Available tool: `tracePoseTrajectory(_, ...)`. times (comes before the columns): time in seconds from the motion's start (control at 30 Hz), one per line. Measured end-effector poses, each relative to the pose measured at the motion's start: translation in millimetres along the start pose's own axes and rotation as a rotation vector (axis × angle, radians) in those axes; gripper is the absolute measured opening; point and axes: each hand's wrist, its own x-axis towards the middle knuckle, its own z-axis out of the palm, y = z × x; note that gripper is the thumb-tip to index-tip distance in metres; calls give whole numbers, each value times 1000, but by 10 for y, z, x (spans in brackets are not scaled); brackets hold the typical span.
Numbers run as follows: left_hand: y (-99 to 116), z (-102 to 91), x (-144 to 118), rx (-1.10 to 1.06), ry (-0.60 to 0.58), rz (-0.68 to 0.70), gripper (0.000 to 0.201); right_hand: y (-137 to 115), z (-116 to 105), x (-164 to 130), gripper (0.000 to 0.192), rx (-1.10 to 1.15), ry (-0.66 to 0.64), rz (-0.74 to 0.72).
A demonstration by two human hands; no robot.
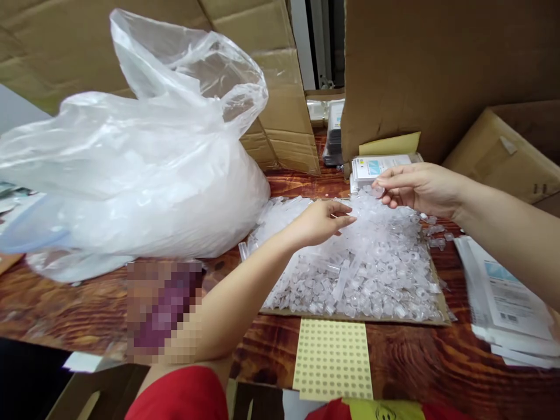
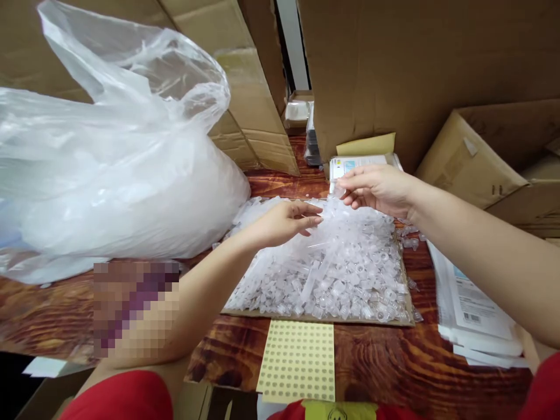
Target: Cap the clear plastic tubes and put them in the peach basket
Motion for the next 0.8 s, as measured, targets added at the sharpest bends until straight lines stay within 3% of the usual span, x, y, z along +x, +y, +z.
tracePoseTrajectory(0.13,49,-24,-38,11,1,-32,33,85,82,-156,36,31,83,-63)
tracePoseTrajectory(0.27,60,-20,-12,21,117,65,20,156,153,-241,40,-81,178,-185)
tracePoseTrajectory(0.4,63,82,21,-191,106,216,17,167,212,-316,35,-204,218,-257)
tracePoseTrajectory(0.5,67,136,40,-333,78,256,19,158,234,-353,27,-217,224,-311)
tracePoseTrajectory(0.7,13,25,207,-480,-90,124,16,212,188,-384,25,-190,149,-322)
tracePoseTrajectory(0.8,-52,-58,492,-416,-8,27,14,285,143,-381,21,-227,147,-325)
